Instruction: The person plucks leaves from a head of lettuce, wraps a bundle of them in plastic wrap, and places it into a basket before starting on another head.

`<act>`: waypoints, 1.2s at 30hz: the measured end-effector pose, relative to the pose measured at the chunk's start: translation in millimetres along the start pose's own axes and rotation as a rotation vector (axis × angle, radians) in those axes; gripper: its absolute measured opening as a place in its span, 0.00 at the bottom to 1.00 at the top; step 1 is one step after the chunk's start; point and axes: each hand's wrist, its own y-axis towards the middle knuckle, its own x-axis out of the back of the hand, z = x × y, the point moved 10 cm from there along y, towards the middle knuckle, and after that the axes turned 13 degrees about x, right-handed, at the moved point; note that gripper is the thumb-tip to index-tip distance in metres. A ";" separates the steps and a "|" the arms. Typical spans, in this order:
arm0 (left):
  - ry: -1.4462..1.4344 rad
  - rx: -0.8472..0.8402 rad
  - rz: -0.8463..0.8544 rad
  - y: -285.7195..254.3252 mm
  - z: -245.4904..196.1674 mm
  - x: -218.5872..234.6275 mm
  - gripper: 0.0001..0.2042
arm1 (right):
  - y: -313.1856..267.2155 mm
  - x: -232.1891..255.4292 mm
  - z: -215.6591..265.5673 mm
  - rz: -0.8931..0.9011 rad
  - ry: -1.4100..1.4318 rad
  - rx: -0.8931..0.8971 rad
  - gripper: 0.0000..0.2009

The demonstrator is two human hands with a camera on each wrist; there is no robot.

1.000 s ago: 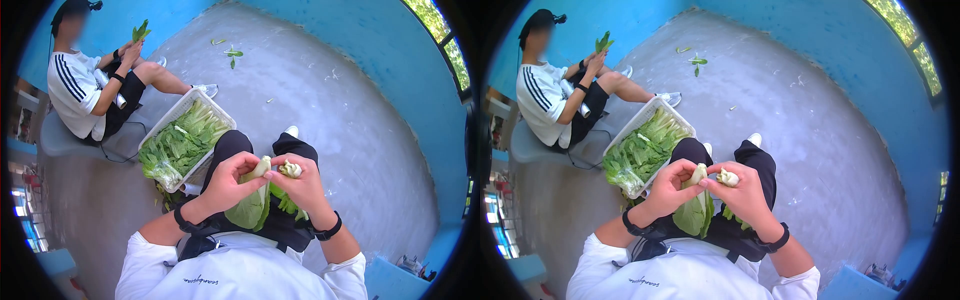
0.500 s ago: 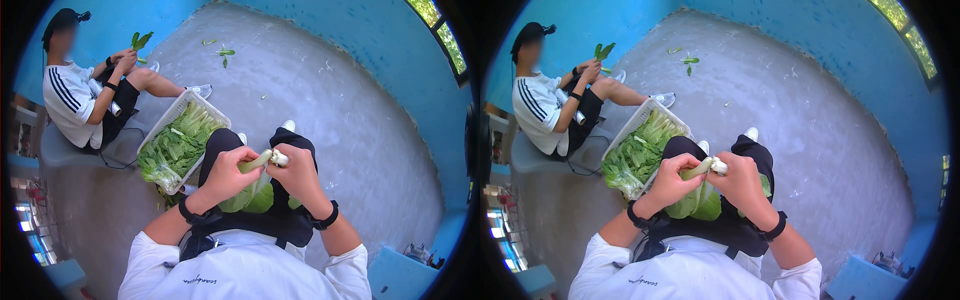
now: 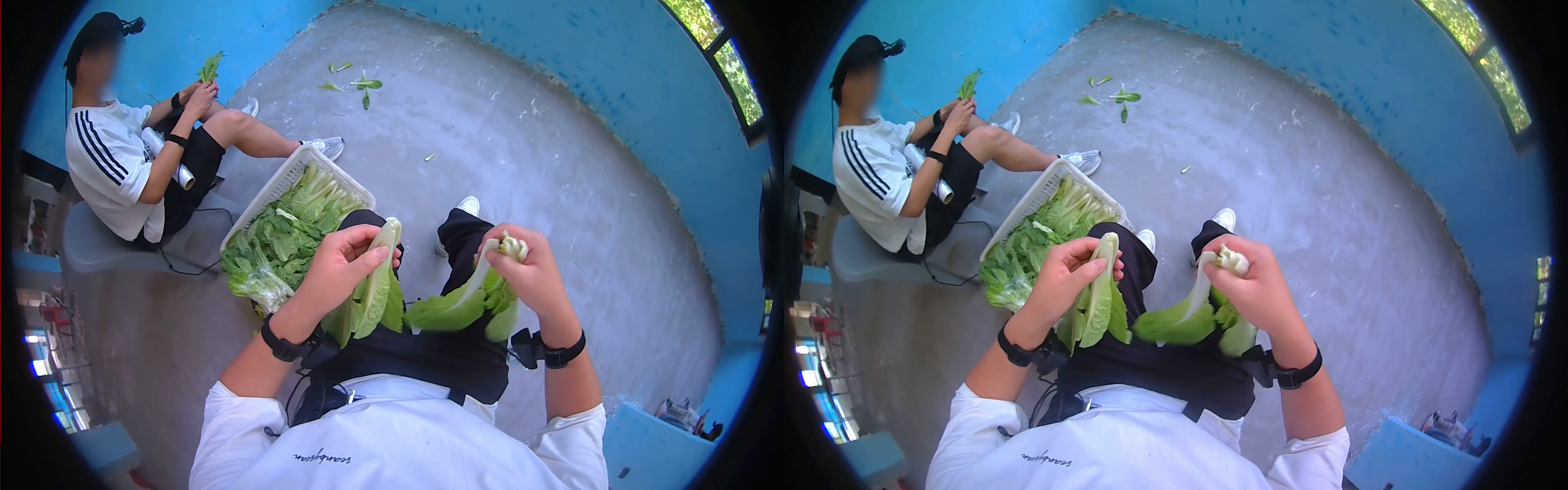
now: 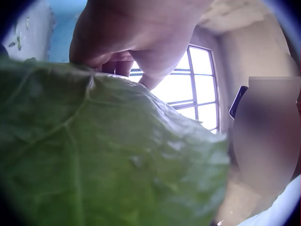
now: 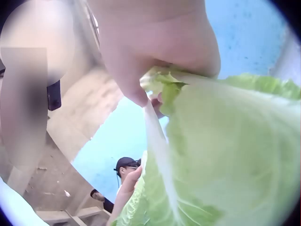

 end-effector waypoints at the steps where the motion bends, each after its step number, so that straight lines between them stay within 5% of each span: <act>1: -0.033 0.012 0.019 0.5 -0.3 -2.2 0.13 | -0.6 1.6 -7.2 -0.044 0.226 -0.013 0.05; 8: -0.346 0.149 0.216 3.4 20.8 -26.9 0.17 | -2.7 -24.7 -18.7 -0.026 0.960 0.046 0.08; 14: -0.348 0.142 0.288 6.5 24.3 -37.4 0.18 | -2.5 -34.3 -35.4 -0.010 0.993 0.008 0.08; 17: -0.388 0.137 0.296 5.7 24.4 -40.3 0.19 | -1.3 -29.6 -43.0 -0.087 0.945 0.074 0.09; 26: -0.249 0.126 0.219 0.1 19.2 -49.8 0.15 | -6.5 -26.0 -38.6 -0.006 0.562 -0.217 0.04; 36: -0.022 -0.079 0.074 -16.1 8.8 -62.0 0.10 | -15.1 -43.0 9.1 0.022 0.012 -0.005 0.10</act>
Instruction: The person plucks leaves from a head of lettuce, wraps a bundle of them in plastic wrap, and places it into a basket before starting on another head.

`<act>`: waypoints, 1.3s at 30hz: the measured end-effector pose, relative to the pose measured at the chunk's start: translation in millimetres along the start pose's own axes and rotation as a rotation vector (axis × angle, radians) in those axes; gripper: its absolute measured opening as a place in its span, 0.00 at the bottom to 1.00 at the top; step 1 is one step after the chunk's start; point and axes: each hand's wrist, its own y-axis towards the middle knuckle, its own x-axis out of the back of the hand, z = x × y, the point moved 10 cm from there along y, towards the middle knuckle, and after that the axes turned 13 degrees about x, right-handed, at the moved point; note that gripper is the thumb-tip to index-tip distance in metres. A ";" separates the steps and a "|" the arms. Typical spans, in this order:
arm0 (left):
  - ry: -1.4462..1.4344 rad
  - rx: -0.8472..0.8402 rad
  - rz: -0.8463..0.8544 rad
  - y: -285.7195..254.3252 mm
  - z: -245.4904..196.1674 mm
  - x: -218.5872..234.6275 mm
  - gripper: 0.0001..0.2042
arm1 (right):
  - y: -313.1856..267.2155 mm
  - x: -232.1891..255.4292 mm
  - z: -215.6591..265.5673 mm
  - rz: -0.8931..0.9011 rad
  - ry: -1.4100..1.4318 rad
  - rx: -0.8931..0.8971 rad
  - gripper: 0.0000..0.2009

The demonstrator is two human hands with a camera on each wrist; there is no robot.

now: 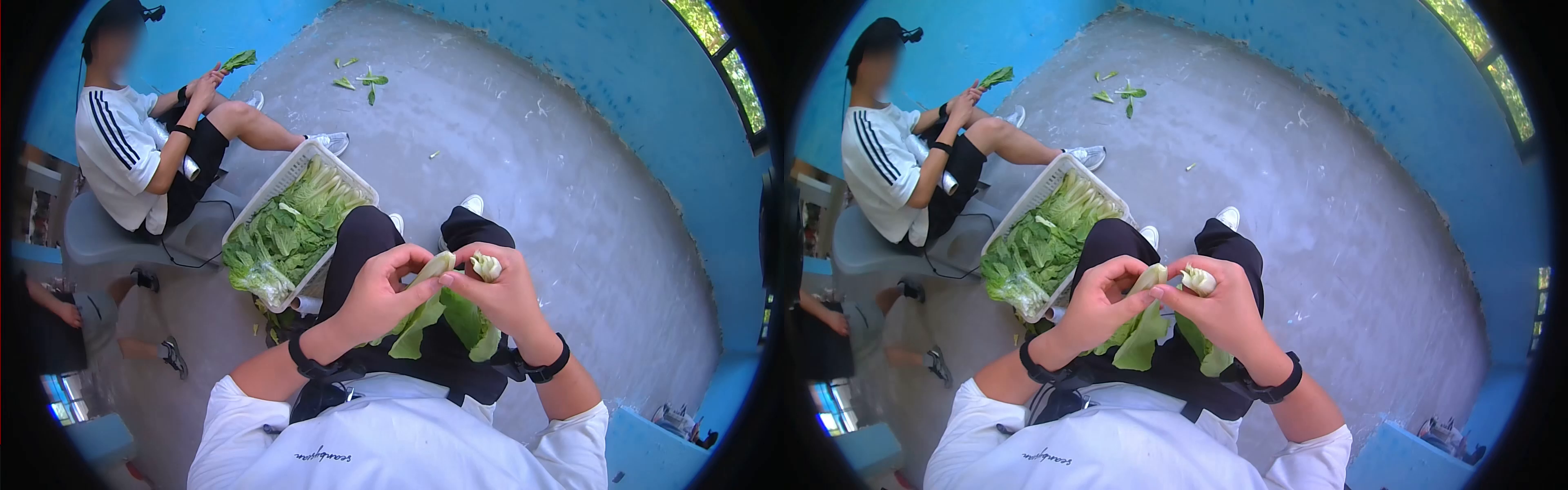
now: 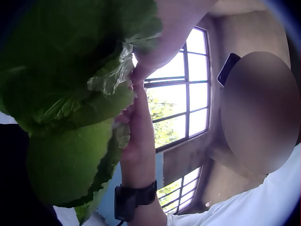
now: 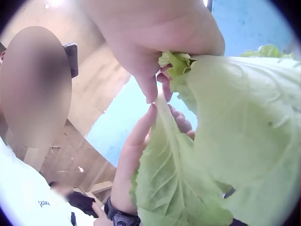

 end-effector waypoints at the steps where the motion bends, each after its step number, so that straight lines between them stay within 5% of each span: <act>1: 0.046 -0.005 -0.030 -1.4 0.3 0.5 0.10 | -1.9 1.4 4.3 -0.013 -0.049 0.034 0.10; 7: 0.337 -0.156 -0.151 -18.0 -16.0 3.6 0.10 | -11.4 4.1 26.6 -0.013 -0.334 0.270 0.09; 10: 0.494 -0.162 -0.169 -23.4 -17.6 4.1 0.09 | -21.0 1.9 16.2 0.033 -0.348 0.061 0.09; 13: 0.705 -0.287 -0.203 -33.0 -27.4 0.2 0.08 | -25.6 -2.4 23.2 0.119 -0.517 0.156 0.05; 16: 0.484 -0.132 -0.218 -26.2 -16.0 24.8 0.11 | -22.7 20.6 25.4 0.011 -0.530 0.342 0.06; 19: -0.012 0.089 -0.063 -15.2 4.6 31.9 0.13 | -20.1 40.8 5.6 -0.085 -0.122 0.119 0.04; 23: -0.194 0.148 0.120 -7.9 10.9 13.5 0.16 | -9.0 38.8 -2.7 -0.068 0.045 0.098 0.04; 26: -0.241 0.178 0.129 -3.8 18.9 7.9 0.16 | -5.1 20.5 6.5 -0.014 -0.018 0.234 0.03; 33: -0.423 0.219 0.234 0.1 27.3 1.2 0.12 | -5.6 -10.2 -14.8 0.060 0.266 0.018 0.01; 39: -0.370 0.155 0.223 2.0 13.3 -3.2 0.12 | 6.9 0.4 -19.3 -0.093 0.157 0.019 0.06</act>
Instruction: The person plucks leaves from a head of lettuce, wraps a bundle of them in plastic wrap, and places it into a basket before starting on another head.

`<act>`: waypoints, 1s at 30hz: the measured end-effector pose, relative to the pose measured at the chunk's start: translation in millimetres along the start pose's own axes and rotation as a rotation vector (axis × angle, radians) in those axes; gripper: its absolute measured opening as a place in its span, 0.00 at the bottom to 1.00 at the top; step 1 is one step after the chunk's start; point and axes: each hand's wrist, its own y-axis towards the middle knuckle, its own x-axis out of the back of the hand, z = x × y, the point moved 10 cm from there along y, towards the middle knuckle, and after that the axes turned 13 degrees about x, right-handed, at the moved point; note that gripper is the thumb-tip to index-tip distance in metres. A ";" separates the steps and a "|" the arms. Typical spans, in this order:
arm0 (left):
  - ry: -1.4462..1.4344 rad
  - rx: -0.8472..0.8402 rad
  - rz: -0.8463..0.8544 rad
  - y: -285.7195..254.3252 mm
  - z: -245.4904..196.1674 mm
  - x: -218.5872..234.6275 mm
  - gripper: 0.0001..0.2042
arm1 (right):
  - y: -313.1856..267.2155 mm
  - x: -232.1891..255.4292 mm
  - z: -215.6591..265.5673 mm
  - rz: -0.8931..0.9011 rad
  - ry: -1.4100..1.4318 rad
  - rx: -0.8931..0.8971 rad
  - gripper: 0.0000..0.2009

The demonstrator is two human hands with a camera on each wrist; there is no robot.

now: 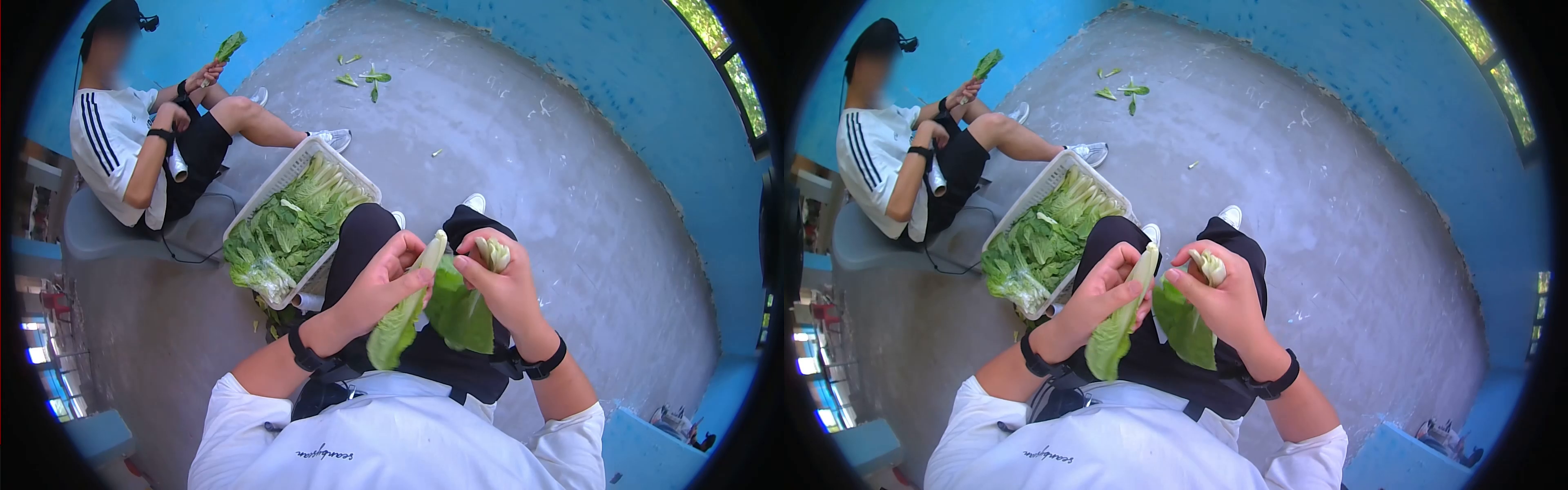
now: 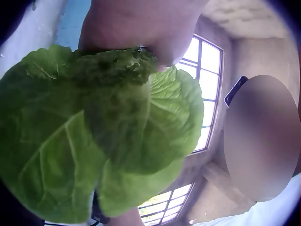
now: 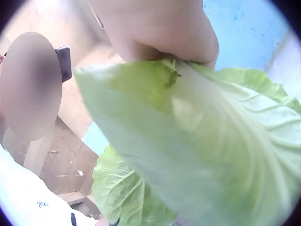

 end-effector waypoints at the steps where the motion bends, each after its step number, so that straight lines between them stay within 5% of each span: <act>1: 0.034 -0.015 -0.032 -0.1 -1.2 -0.2 0.12 | 0.7 0.0 -3.2 -0.020 0.011 -0.040 0.08; 16: 0.675 -0.238 -0.438 -11.8 -34.2 13.8 0.10 | -2.4 -8.5 0.4 0.022 -0.186 -0.104 0.08; 25: 0.952 -0.381 -0.441 -27.0 -48.3 -6.6 0.08 | -1.9 -9.3 18.8 0.167 -0.304 0.109 0.08; 30: 0.712 -0.192 -0.380 -24.3 -33.6 15.5 0.09 | 1.0 16.0 17.8 0.121 -0.269 0.105 0.05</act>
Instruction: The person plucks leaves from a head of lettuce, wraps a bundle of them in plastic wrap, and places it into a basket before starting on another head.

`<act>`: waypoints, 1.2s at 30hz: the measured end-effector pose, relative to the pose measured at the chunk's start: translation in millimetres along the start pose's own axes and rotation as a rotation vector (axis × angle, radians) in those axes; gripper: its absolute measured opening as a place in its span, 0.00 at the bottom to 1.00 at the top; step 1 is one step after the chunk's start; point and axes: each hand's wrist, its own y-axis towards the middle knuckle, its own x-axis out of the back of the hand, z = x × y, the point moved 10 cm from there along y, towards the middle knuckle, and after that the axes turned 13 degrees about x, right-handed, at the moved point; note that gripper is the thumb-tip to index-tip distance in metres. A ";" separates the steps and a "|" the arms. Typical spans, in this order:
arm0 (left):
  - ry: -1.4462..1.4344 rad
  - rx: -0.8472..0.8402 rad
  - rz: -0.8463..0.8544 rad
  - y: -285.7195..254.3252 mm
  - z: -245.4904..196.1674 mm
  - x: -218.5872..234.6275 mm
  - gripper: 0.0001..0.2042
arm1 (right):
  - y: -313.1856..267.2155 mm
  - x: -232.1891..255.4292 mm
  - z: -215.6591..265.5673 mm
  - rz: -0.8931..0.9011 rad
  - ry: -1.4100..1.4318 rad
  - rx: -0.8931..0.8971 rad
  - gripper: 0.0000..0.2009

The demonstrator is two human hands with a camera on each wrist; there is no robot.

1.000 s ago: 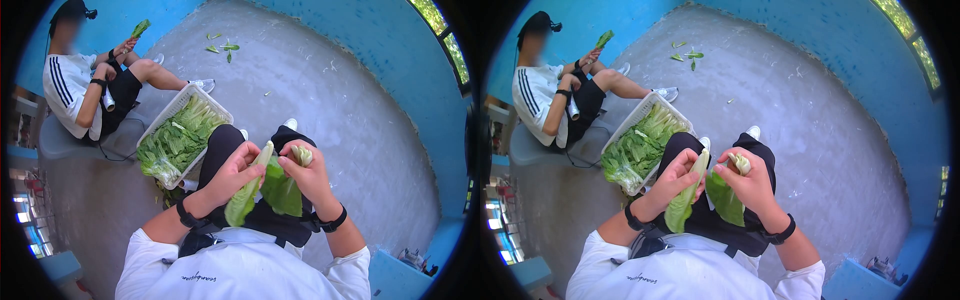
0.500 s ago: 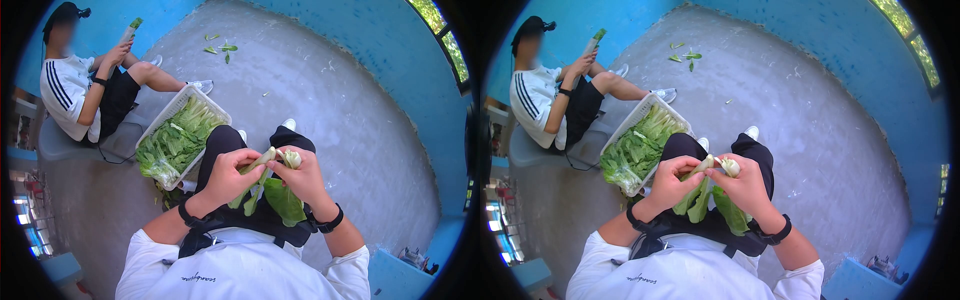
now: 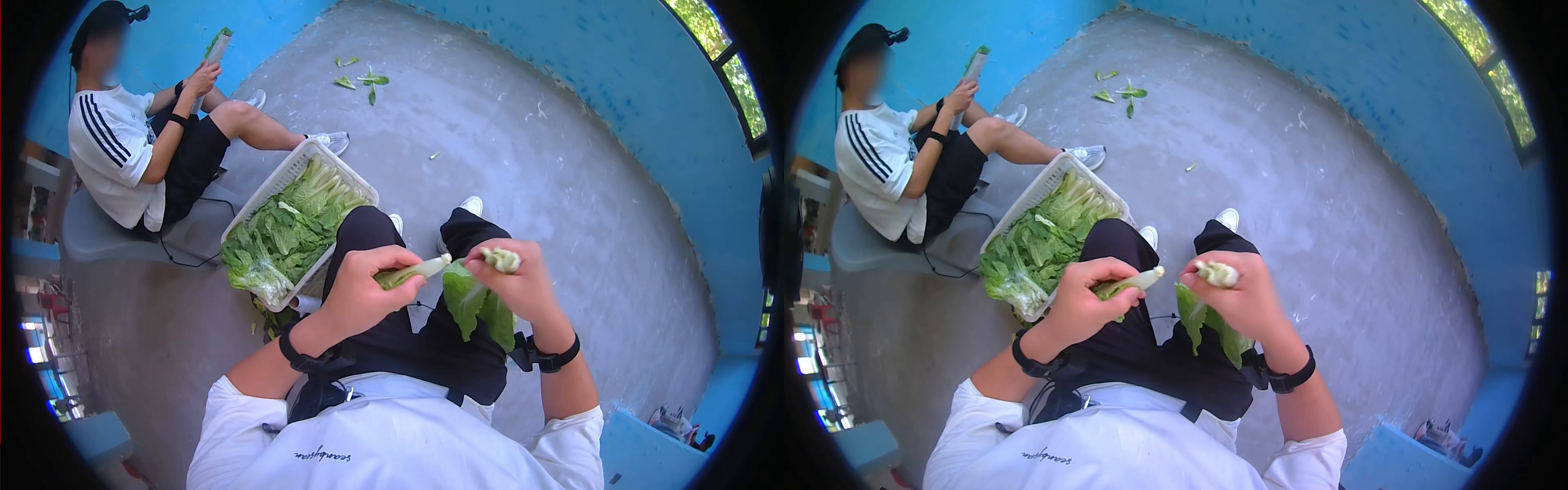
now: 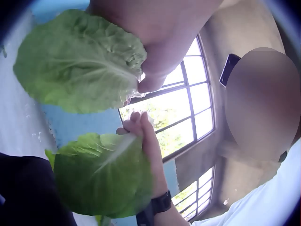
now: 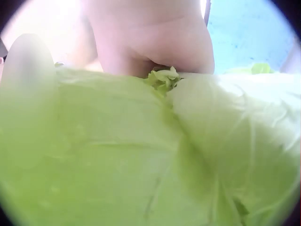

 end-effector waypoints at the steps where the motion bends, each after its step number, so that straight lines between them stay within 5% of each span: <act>1: -0.091 0.068 0.027 1.9 11.2 1.0 0.09 | -2.9 7.5 -6.1 -0.013 0.061 -0.077 0.05; 9: -0.730 0.236 0.235 16.4 22.8 -11.8 0.12 | 1.7 16.3 -18.3 -0.087 0.628 0.082 0.07; 17: -0.563 0.189 0.217 17.8 14.6 -23.7 0.11 | 0.2 -5.2 -16.7 -0.123 0.595 -0.182 0.06; 25: -0.304 0.039 0.163 14.4 -9.0 -29.5 0.08 | 12.6 -11.4 15.7 -0.097 0.043 0.070 0.10; 27: -0.163 0.036 0.094 17.8 -18.0 -22.0 0.07 | 11.1 -9.2 11.9 -0.090 0.064 -0.050 0.09; 30: 0.245 -0.215 -0.062 11.1 -50.1 -10.7 0.07 | 11.2 -11.2 9.8 -0.046 0.016 -0.092 0.08; 36: 0.268 -0.254 -0.058 9.7 -49.8 -10.4 0.05 | 13.8 -4.9 18.9 0.024 -0.092 -0.051 0.08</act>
